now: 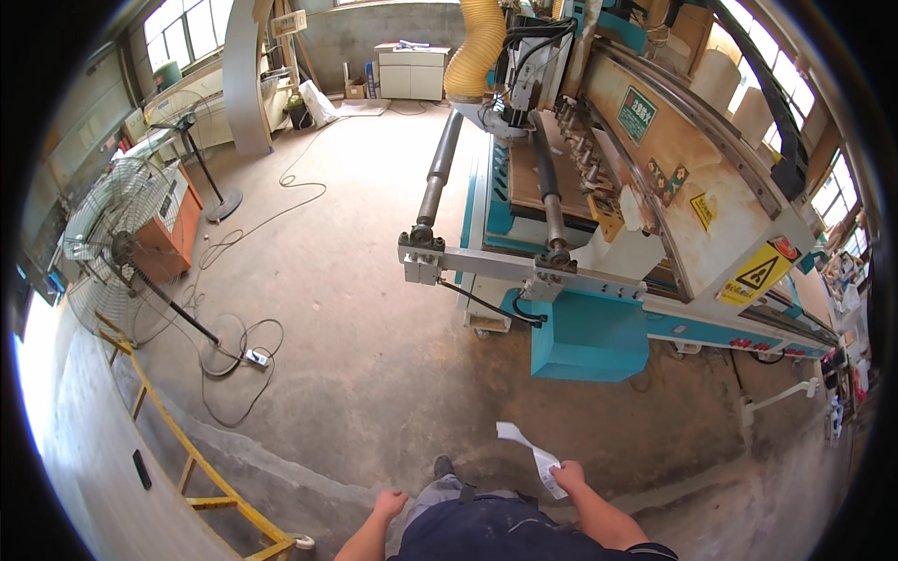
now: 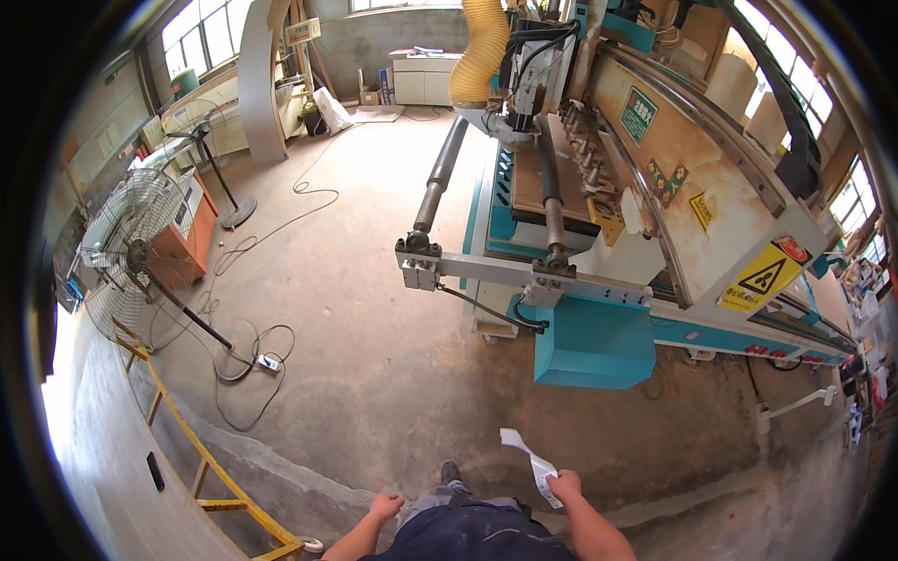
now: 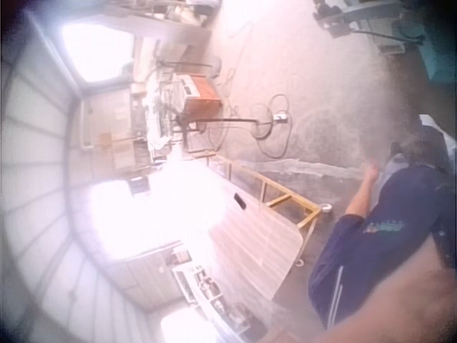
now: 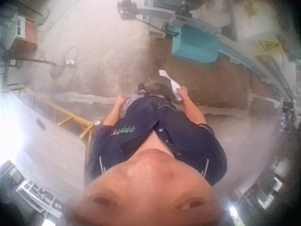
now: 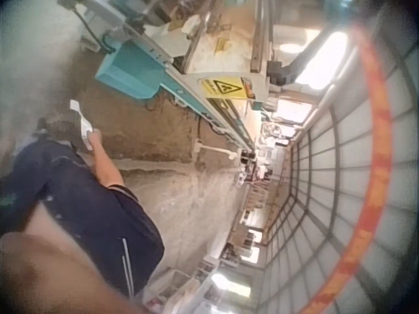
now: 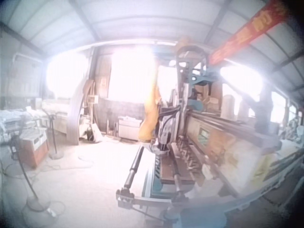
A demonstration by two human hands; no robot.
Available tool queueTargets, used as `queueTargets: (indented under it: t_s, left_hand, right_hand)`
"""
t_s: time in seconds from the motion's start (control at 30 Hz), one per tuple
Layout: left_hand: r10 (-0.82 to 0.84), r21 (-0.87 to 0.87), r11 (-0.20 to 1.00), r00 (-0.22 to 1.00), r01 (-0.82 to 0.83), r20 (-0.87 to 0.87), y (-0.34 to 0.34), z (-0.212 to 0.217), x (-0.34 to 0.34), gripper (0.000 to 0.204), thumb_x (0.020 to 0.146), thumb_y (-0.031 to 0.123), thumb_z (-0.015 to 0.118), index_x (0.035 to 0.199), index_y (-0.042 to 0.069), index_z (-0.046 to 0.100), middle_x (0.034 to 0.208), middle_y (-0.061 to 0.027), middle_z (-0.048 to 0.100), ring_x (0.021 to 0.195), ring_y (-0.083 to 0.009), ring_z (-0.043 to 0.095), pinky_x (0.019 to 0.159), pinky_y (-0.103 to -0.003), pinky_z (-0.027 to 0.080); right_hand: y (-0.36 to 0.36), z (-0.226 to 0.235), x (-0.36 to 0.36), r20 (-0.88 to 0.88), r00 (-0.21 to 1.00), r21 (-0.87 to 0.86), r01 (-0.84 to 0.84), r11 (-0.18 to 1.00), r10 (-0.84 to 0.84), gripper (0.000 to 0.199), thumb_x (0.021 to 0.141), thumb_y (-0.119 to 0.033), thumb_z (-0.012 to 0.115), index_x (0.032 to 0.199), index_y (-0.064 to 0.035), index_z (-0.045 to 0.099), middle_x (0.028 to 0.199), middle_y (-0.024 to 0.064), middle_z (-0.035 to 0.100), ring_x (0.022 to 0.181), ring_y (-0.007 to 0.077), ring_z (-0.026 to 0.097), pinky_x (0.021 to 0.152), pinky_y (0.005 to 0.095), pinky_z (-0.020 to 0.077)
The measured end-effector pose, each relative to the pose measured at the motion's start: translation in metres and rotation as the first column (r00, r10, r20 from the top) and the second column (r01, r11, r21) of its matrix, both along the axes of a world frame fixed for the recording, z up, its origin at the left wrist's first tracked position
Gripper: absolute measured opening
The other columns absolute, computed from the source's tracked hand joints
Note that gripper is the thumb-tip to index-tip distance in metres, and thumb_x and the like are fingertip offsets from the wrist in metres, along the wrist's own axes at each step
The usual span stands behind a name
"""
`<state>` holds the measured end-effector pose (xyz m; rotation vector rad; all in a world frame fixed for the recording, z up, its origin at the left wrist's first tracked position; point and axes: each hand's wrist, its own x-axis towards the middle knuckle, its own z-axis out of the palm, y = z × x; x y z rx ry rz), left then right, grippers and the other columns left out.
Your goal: The person peels adhesive labels from a strip and places them onto specific sections of a large wooden board on a manufacturing machine table.
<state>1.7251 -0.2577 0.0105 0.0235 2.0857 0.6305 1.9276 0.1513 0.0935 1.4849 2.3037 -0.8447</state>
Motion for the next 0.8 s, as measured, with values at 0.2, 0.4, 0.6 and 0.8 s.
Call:
queueTargets:
  t_s: [0.2,0.4,0.6,0.8]
  left_hand:
    - [-0.035,-0.041,0.999,0.996,0.031,-0.080,-0.023,-0.002,0.039,0.043,0.074,0.037,0.057,0.100,0.004,0.063,0.089,-0.0146,0.064,0.085,-0.0238,0.061,0.078,-0.032,0.046]
    - [-0.094,0.002,0.996,0.990,0.094,-0.108,0.000,0.031,0.046,0.047,0.075,0.038,0.054,0.106,0.003,0.060,0.104,-0.0185,0.060,0.101,-0.0300,0.056,0.088,-0.035,0.043]
    - [-0.223,0.056,0.970,0.958,0.236,-0.182,0.035,0.095,0.100,0.043,0.076,0.037,0.052,0.104,0.005,0.061,0.101,-0.0174,0.061,0.098,-0.0300,0.057,0.084,-0.036,0.044]
    - [-0.478,0.031,0.871,0.862,0.489,-0.166,0.003,0.071,0.158,0.038,0.078,0.039,0.051,0.091,0.005,0.063,0.085,-0.0146,0.064,0.081,-0.0270,0.060,0.075,-0.036,0.045]
  right_hand:
    - [0.001,-0.001,0.022,-0.167,0.976,-0.051,0.132,0.990,-0.139,0.031,0.069,-0.030,0.066,0.078,-0.0003,0.066,0.075,0.0179,0.064,0.072,0.0289,0.063,0.066,0.0372,0.0477]
    - [-0.031,-0.017,0.073,-0.324,0.926,-0.149,0.152,0.977,-0.193,0.031,0.069,-0.029,0.067,0.075,0.0019,0.065,0.071,0.0157,0.064,0.066,0.0222,0.062,0.062,0.0349,0.0464]
    - [-0.081,-0.062,0.189,-0.172,0.955,-0.207,0.204,0.957,-0.240,0.032,0.068,-0.029,0.067,0.081,0.0013,0.066,0.076,0.0196,0.064,0.076,0.0300,0.064,0.067,0.0377,0.0476]
    - [-0.117,-0.112,0.306,-0.045,0.934,-0.151,0.344,0.927,-0.354,0.034,0.068,-0.028,0.066,0.079,0.0041,0.066,0.078,0.0233,0.063,0.077,0.0328,0.063,0.069,0.0390,0.0470]
